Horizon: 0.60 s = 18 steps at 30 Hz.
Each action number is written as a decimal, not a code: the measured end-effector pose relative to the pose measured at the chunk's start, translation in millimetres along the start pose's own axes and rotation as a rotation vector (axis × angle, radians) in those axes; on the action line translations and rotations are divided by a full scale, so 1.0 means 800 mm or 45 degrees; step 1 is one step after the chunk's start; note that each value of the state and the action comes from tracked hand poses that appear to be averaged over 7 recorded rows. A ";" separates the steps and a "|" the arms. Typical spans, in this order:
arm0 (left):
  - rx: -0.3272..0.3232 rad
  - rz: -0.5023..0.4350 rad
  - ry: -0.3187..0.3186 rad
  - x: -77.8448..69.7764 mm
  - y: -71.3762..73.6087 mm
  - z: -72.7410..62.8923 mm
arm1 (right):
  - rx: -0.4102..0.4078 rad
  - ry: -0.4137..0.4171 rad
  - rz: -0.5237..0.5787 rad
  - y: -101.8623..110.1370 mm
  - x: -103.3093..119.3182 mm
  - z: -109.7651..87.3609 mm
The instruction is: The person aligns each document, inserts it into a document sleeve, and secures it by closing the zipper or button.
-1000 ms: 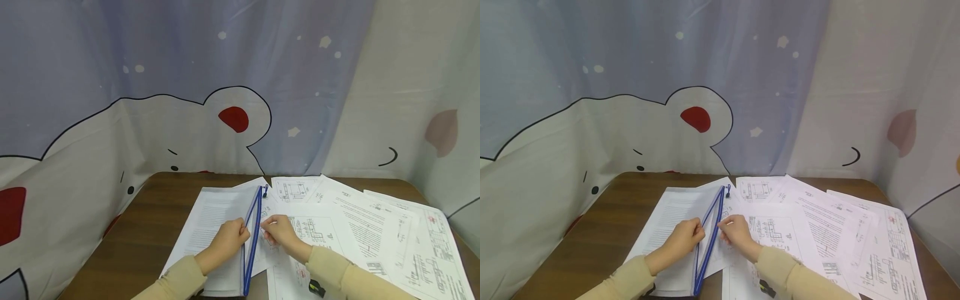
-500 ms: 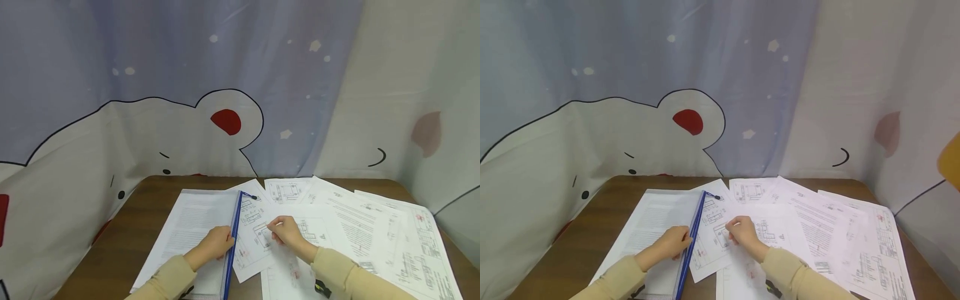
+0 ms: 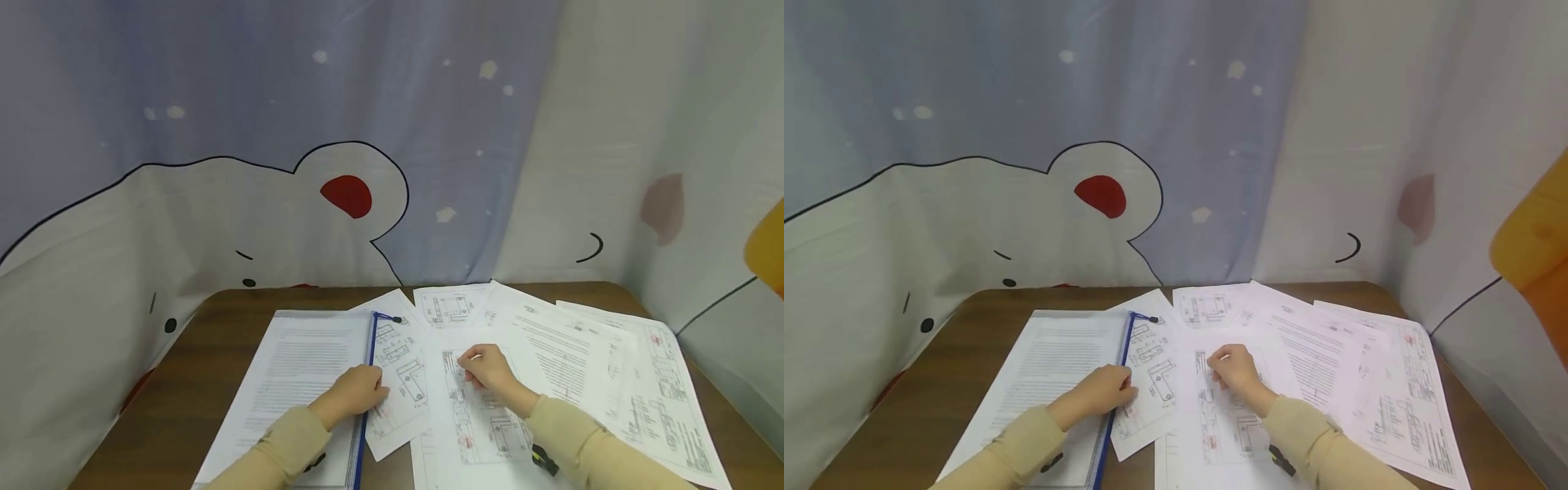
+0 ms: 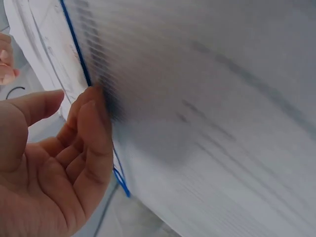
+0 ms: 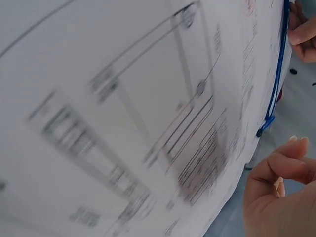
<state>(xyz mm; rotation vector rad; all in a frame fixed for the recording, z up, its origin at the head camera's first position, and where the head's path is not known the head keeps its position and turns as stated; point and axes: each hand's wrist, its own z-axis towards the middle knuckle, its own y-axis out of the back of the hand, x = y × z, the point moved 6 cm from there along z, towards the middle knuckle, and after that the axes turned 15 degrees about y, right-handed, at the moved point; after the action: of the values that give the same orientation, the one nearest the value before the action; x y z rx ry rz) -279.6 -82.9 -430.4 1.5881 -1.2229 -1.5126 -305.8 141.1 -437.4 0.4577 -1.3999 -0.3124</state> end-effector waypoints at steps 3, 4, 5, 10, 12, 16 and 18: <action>-0.040 -0.028 -0.031 -0.016 -0.002 0.006 | 0.001 0.013 -0.038 0.012 -0.008 0.003; -0.052 -0.052 -0.036 -0.021 -0.004 0.007 | 0.000 0.020 -0.058 0.017 -0.011 0.003; -0.064 -0.076 -0.038 -0.026 -0.006 0.010 | 0.001 0.029 -0.079 0.021 -0.013 0.004; -0.132 -0.131 -0.025 -0.048 -0.015 0.022 | 0.033 0.144 -0.346 0.042 -0.020 0.004; -0.130 -0.130 -0.017 -0.054 -0.019 0.027 | 0.038 0.181 -0.491 0.052 -0.023 0.004; -0.076 -0.201 0.018 -0.064 -0.028 0.035 | 0.019 0.202 -0.718 0.074 -0.033 0.004; -0.050 -0.246 0.039 -0.067 -0.034 0.039 | 0.011 0.201 -0.798 0.084 -0.037 0.004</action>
<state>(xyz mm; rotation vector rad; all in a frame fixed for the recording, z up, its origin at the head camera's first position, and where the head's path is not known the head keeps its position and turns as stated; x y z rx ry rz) -299.7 -18.7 -437.6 1.7381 -1.0411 -1.6140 -317.1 213.8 -430.4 0.9072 -1.0769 -0.7592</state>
